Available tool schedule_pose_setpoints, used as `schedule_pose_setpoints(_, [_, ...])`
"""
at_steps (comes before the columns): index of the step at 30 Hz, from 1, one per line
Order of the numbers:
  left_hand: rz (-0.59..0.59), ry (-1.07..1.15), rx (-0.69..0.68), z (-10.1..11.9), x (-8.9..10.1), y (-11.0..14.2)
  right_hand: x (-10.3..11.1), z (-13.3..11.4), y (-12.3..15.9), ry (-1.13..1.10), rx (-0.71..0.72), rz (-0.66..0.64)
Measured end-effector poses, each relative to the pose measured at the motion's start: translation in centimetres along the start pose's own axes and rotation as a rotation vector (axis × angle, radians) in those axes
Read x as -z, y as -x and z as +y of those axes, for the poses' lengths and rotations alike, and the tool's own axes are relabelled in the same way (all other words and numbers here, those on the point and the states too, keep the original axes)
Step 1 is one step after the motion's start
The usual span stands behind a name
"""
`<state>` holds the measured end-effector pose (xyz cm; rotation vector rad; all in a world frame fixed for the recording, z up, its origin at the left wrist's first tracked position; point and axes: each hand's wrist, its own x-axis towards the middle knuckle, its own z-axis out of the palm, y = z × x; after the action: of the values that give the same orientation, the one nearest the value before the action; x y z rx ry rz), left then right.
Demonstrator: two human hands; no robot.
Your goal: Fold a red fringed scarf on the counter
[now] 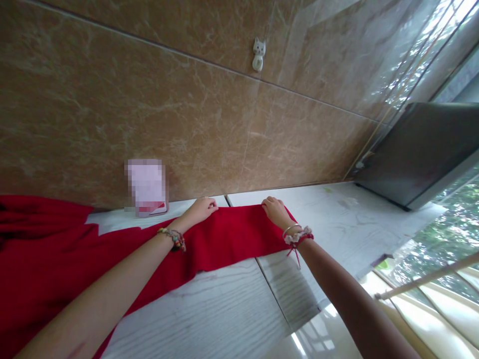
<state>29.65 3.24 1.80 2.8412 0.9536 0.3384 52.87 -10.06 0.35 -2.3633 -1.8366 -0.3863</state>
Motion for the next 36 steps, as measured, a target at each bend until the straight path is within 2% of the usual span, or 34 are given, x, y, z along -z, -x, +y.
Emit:
schedule_pose_setpoints(2, [0.029, 0.002, 0.002, -0.2, 0.2, -0.4, 0.1, 0.2, -0.8, -0.035, -0.065, 0.008])
schedule_pose_setpoints(5, [0.039, -0.020, 0.013, -0.2, -0.9, -0.2, -0.8, -0.2, -1.4, -0.071, -0.161, -0.018])
schedule_pose_setpoints(9, [0.055, -0.050, 0.024, -0.5, -2.9, 0.8, -2.5, -0.8, -0.8, -0.082, -0.195, 0.014])
schedule_pose_setpoints(12, [0.079, -0.086, 0.019, -0.7, -3.0, 1.4, -2.7, -0.7, 0.1, -0.106, -0.193, 0.087])
schedule_pose_setpoints(15, [0.103, -0.146, -0.020, -0.1, -2.4, 1.9, -2.3, -1.0, 1.1, -0.167, -0.097, 0.122])
schedule_pose_setpoints(18, [0.078, -0.117, -0.098, 1.3, -2.3, 3.0, -2.0, -2.0, 2.2, -0.190, 0.075, -0.020])
schedule_pose_setpoints(20, [-0.015, -0.085, -0.131, 2.2, -2.7, 4.2, -1.8, -2.8, 3.0, -0.152, 0.137, -0.122])
schedule_pose_setpoints(23, [-0.138, -0.082, -0.135, 2.8, -3.1, 6.2, -1.3, -3.5, 4.3, -0.086, 0.165, -0.177])
schedule_pose_setpoints(28, [-0.235, -0.056, -0.151, 3.1, -2.6, 8.3, 0.2, -3.4, 6.6, -0.068, 0.197, -0.252])
schedule_pose_setpoints(30, [-0.237, -0.054, -0.111, 3.3, -2.5, 8.5, 0.7, -3.9, 6.7, -0.080, 0.176, -0.256])
schedule_pose_setpoints(33, [-0.201, -0.060, -0.087, 3.5, -2.5, 8.4, 1.0, -5.5, 5.9, -0.129, 0.144, -0.181])
schedule_pose_setpoints(36, [-0.195, -0.073, -0.099, 3.5, -2.5, 8.3, 0.3, -6.6, 4.9, -0.143, 0.241, -0.182])
